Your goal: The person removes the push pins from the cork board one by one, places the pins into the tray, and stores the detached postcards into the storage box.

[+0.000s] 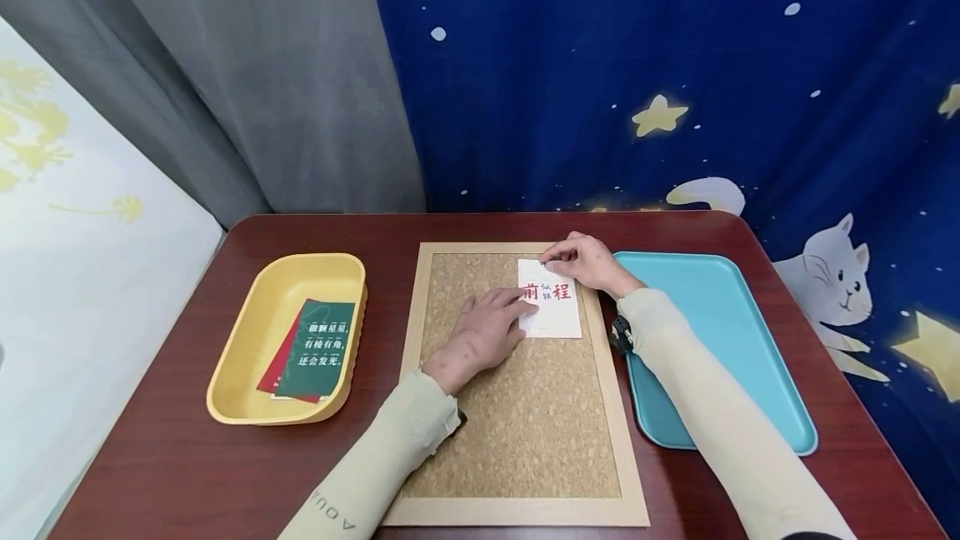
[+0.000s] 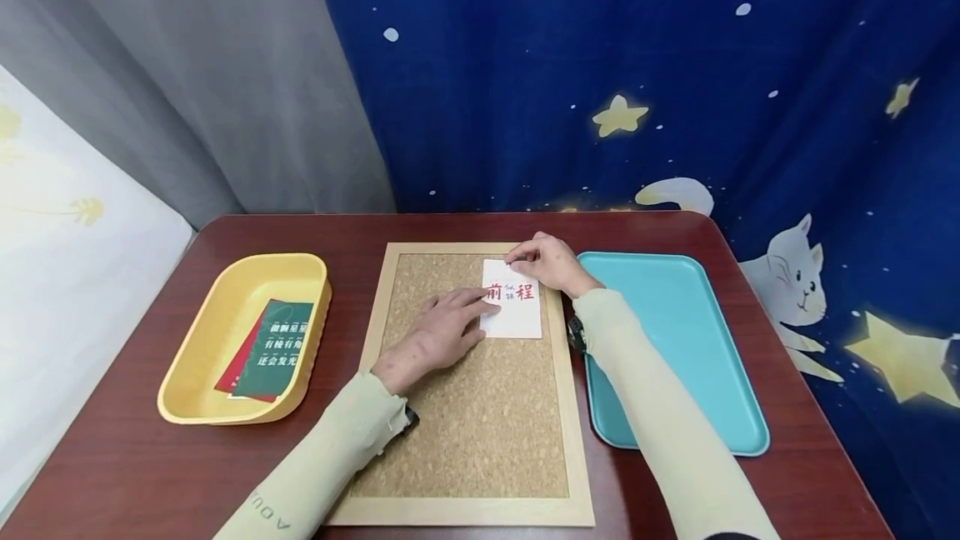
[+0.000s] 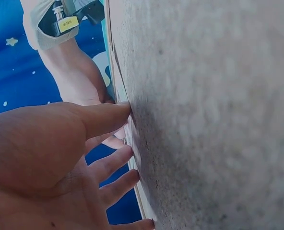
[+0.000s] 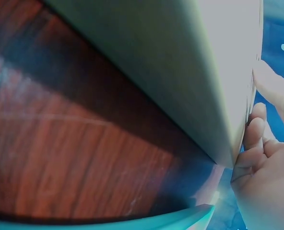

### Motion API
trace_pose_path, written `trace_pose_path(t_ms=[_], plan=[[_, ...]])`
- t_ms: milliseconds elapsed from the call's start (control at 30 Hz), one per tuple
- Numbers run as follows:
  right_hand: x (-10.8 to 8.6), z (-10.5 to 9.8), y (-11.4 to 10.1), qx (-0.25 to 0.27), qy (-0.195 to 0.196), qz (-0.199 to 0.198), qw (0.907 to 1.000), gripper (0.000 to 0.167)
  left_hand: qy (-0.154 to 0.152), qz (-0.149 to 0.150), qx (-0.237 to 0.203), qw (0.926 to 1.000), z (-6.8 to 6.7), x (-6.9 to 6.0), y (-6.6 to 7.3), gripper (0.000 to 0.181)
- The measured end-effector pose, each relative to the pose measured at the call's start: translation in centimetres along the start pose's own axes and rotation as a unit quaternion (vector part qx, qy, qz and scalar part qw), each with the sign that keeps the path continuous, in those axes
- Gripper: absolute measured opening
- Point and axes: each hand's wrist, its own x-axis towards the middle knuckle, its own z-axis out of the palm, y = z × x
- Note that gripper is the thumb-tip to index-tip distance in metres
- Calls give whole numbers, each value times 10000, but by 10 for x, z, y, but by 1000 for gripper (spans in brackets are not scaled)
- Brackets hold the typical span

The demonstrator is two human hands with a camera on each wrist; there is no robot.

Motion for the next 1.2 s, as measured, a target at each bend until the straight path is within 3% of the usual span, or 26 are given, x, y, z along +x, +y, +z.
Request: trace_pose_path(t_ms=[700,1200], plan=[[9,-10,0,-39,-336,314,9989,17,17,51,-4,10000,-2,1,3,44],[8,-4,-3,308,-457,556,9969,20,-8,17,-141,9999,0,0,0,44]])
